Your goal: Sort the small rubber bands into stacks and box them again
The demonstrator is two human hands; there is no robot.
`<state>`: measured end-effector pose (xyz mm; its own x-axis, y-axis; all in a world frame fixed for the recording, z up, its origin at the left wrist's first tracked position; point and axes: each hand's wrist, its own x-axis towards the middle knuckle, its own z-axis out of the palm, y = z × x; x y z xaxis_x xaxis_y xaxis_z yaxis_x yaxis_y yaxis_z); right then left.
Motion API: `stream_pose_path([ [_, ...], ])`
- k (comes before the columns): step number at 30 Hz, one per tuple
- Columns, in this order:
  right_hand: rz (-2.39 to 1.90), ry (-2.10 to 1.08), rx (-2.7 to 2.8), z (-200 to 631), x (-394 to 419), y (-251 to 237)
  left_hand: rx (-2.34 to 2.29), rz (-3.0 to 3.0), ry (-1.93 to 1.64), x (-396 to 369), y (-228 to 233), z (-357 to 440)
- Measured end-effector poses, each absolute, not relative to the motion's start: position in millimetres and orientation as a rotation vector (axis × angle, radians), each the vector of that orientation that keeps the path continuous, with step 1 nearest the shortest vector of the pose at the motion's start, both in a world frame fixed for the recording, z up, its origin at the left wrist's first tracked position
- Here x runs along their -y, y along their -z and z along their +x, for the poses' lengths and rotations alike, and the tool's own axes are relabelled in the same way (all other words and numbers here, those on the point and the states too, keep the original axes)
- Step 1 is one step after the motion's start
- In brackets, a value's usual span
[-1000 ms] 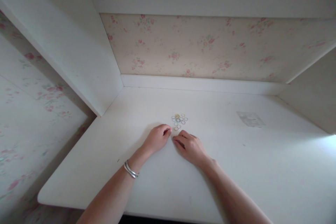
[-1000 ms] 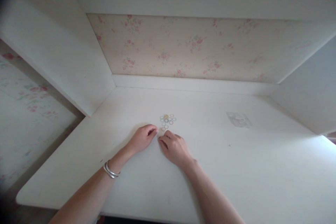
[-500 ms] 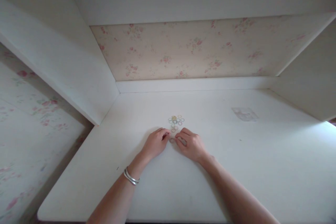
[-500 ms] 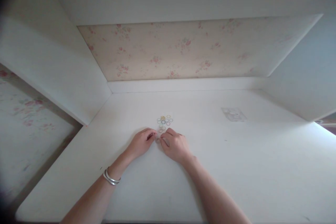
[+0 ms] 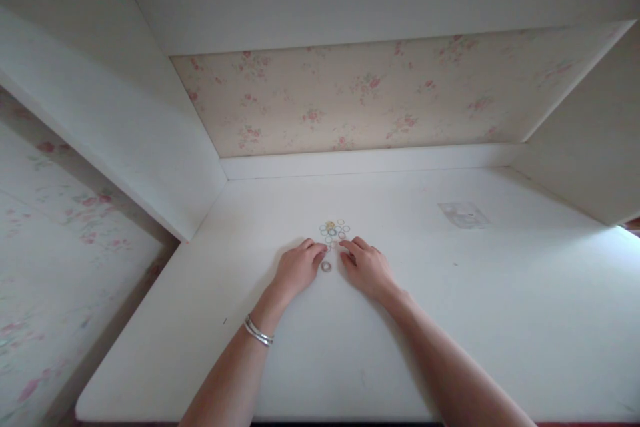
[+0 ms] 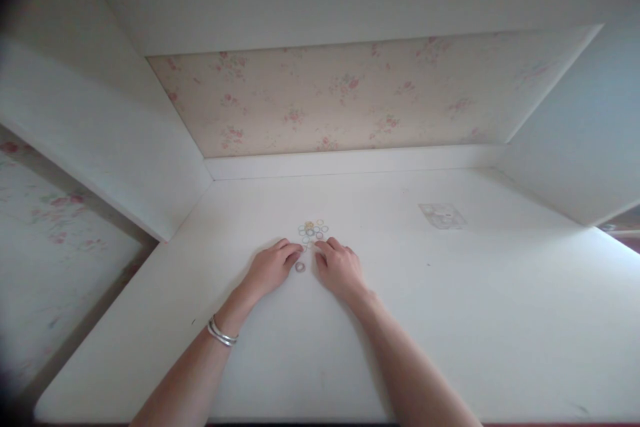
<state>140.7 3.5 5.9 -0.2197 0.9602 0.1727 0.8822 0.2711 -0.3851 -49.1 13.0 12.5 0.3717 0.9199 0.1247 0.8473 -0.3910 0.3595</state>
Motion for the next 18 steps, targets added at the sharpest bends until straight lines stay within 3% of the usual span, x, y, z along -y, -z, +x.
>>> stream_pose_path([
  [18,-1.692,-0.308,2.228,140.1,-4.1,-9.2,-1.376,2.276,-0.750,-2.2,-13.4,-60.6],
])
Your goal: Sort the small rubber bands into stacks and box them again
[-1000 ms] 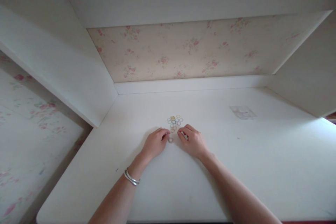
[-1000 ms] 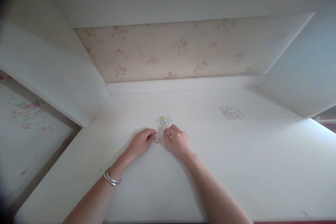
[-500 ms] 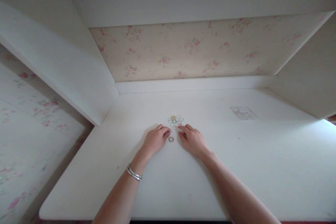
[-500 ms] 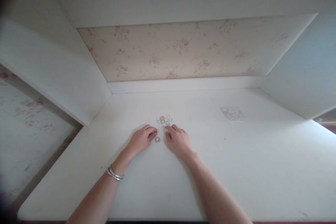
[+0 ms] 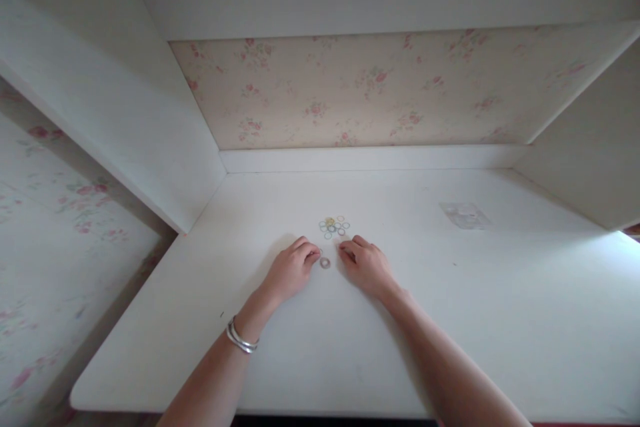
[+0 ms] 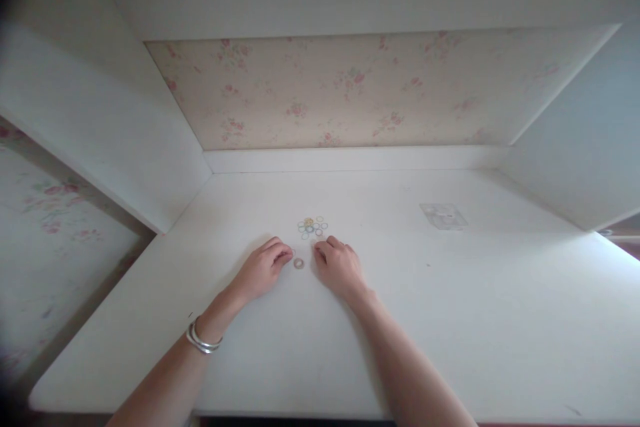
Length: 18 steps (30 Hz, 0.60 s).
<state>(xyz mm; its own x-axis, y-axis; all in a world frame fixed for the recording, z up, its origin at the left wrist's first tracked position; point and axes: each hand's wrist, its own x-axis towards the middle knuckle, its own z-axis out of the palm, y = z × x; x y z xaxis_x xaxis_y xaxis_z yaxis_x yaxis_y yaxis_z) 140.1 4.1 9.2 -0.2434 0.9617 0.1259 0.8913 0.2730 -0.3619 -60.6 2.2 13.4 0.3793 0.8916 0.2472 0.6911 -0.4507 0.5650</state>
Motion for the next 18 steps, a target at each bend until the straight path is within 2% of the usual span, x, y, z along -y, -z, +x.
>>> stream_pose_path([
  [18,-1.642,-0.300,2.234,140.8,-4.4,-6.3,-1.321,2.336,-0.546,5.8,-14.9,-52.4],
])
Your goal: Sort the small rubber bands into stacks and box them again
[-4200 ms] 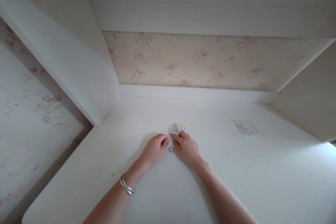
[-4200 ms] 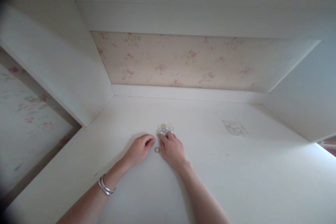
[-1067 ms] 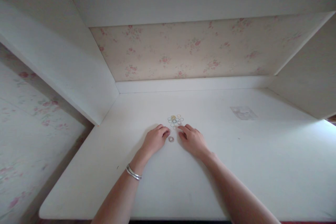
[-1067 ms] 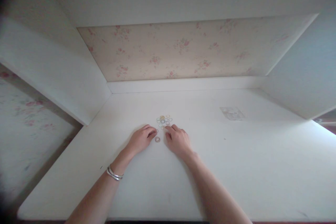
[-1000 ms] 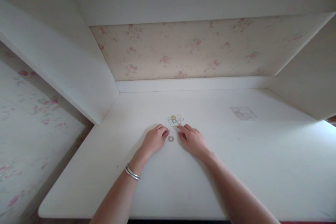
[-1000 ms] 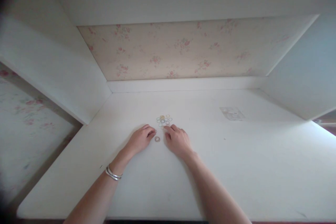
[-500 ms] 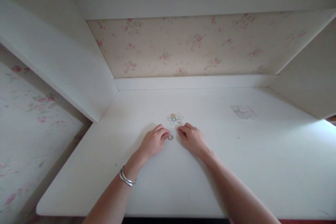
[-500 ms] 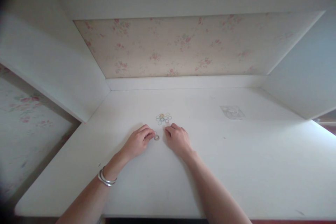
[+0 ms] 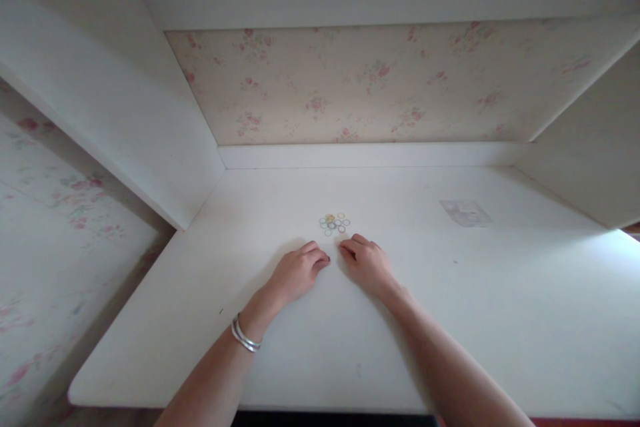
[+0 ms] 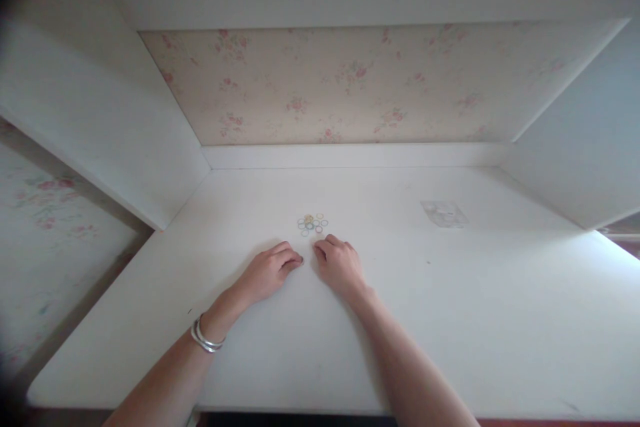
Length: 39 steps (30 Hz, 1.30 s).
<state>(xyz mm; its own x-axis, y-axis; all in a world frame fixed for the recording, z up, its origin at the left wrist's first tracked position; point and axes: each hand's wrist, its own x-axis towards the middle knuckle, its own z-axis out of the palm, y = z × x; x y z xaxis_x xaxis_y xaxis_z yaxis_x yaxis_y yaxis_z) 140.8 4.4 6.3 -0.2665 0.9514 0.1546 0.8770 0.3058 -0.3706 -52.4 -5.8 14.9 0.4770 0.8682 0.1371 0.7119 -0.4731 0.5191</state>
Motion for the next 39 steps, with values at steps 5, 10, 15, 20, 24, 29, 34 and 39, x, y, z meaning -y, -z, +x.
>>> stream_pose_path([
  [5,-1.667,-0.346,2.275,141.2,-5.0,-8.3,-1.308,2.233,-0.665,5.0,-19.9,-51.5],
  [10,-1.645,-0.308,2.292,140.7,-3.3,-7.5,-1.447,2.058,-0.870,-2.3,-20.2,-55.4],
  [15,-1.402,-0.405,2.210,135.8,2.3,-7.4,-1.522,1.957,-0.845,-12.8,-12.5,-60.6],
  [20,-1.269,-0.456,2.236,124.9,8.8,-5.6,-1.546,1.949,-0.795,-17.5,-7.4,-62.4],
  [24,-1.276,-0.459,2.275,119.1,10.2,-3.2,-1.545,1.977,-0.792,-17.9,-4.8,-63.8],
  [29,-1.316,-0.427,2.322,118.0,9.8,-2.7,-1.543,1.964,-0.775,-18.2,-5.1,-64.4],
  [34,-1.321,-0.384,2.339,117.2,11.8,-5.9,-1.540,1.955,-0.776,-18.5,-5.6,-64.1],
  [39,-1.298,-0.340,2.379,116.1,14.4,-8.8,-1.531,1.968,-0.806,-19.1,-4.0,-64.2],
])
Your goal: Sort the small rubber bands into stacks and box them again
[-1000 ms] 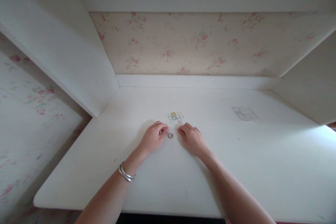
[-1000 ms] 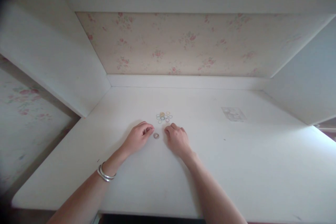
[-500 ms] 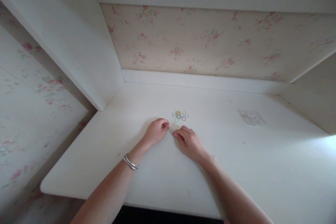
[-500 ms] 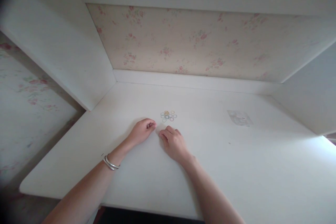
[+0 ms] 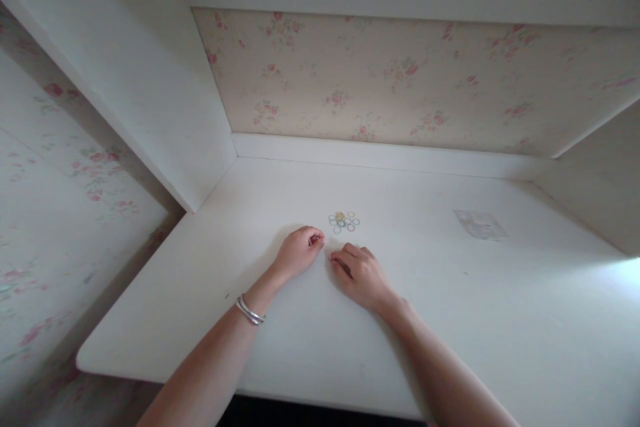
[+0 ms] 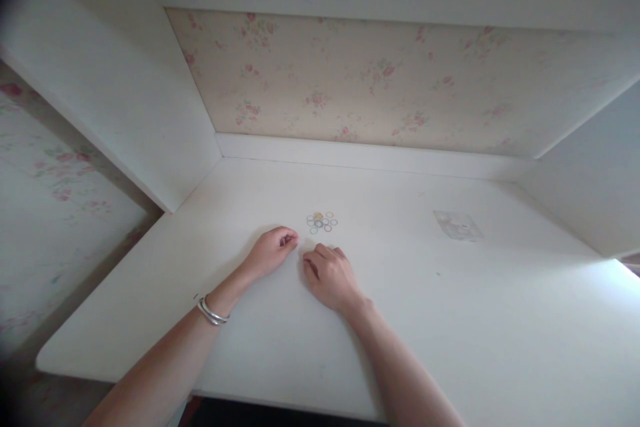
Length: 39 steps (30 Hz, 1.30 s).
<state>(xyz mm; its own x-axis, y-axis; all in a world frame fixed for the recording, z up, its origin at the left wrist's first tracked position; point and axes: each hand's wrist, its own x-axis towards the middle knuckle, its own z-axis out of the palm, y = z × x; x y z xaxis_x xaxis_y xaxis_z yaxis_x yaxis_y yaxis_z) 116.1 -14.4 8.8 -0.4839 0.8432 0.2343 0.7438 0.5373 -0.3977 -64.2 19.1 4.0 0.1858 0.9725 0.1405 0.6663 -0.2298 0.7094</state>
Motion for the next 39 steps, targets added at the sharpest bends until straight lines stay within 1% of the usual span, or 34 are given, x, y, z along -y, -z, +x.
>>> stream_pose_path([
  [7,-1.289,-0.305,2.392,115.4,14.4,-5.7,-1.558,1.962,-0.801,-20.0,-3.6,-63.8],
  [32,-1.223,-0.353,2.261,117.9,13.7,-3.0,-1.522,1.979,-0.797,-20.1,-3.6,-64.7],
  [39,-1.396,-0.212,2.111,126.5,5.1,-4.5,-1.528,1.938,-0.776,-19.5,-3.2,-64.1],
])
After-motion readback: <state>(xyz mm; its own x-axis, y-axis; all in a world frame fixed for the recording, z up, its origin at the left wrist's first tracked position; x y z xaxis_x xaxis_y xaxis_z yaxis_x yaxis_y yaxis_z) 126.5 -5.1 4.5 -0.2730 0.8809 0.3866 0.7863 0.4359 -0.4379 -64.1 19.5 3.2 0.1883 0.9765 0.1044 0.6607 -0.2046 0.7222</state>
